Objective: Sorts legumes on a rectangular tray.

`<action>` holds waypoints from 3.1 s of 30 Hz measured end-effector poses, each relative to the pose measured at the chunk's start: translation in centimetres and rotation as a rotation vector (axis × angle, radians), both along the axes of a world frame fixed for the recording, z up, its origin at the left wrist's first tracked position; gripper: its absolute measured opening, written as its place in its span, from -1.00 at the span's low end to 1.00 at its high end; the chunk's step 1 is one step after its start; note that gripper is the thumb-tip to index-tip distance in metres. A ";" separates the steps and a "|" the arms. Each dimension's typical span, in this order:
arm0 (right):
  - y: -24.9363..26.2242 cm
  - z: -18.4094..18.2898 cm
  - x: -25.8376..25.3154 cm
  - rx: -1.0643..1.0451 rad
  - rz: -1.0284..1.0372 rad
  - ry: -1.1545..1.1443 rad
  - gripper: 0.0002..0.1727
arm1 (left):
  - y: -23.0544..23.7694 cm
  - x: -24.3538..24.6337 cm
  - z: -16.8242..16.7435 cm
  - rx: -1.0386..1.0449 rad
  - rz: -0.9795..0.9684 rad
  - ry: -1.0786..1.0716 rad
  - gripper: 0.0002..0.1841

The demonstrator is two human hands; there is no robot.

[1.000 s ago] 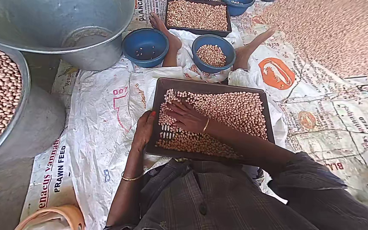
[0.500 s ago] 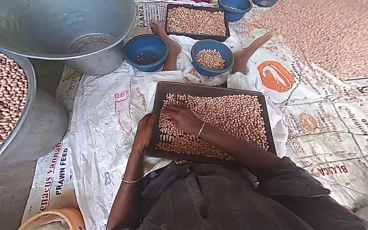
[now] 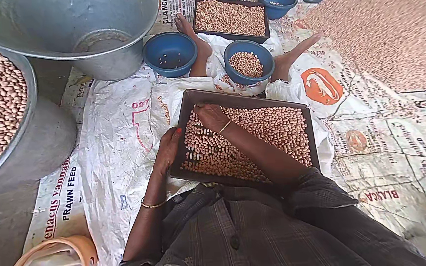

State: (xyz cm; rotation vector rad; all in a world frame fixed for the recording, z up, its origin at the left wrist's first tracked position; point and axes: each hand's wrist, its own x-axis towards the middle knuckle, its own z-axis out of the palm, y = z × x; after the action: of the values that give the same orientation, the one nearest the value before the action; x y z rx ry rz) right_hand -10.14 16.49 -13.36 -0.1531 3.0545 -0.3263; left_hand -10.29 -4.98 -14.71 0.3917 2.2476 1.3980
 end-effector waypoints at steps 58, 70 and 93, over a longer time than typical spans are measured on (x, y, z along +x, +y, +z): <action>-0.2 -1.7 14.9 -0.410 0.081 -0.050 -0.83 | -1.3 1.5 -1.1 0.033 0.031 0.030 -0.44; 1.0 -1.2 13.8 -0.488 -0.124 -0.068 -0.82 | -1.8 2.4 -0.7 0.077 0.042 0.034 -0.46; -0.1 0.0 14.4 -0.232 -0.061 -0.142 -0.83 | -0.9 1.2 -0.6 0.033 -0.021 0.069 -0.40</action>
State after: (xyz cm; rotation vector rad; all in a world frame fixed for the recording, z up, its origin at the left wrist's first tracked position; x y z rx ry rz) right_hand 4.31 16.36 -13.36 -0.0461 2.8776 -0.6647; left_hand -9.12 -5.92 -15.26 0.4803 2.2709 1.4332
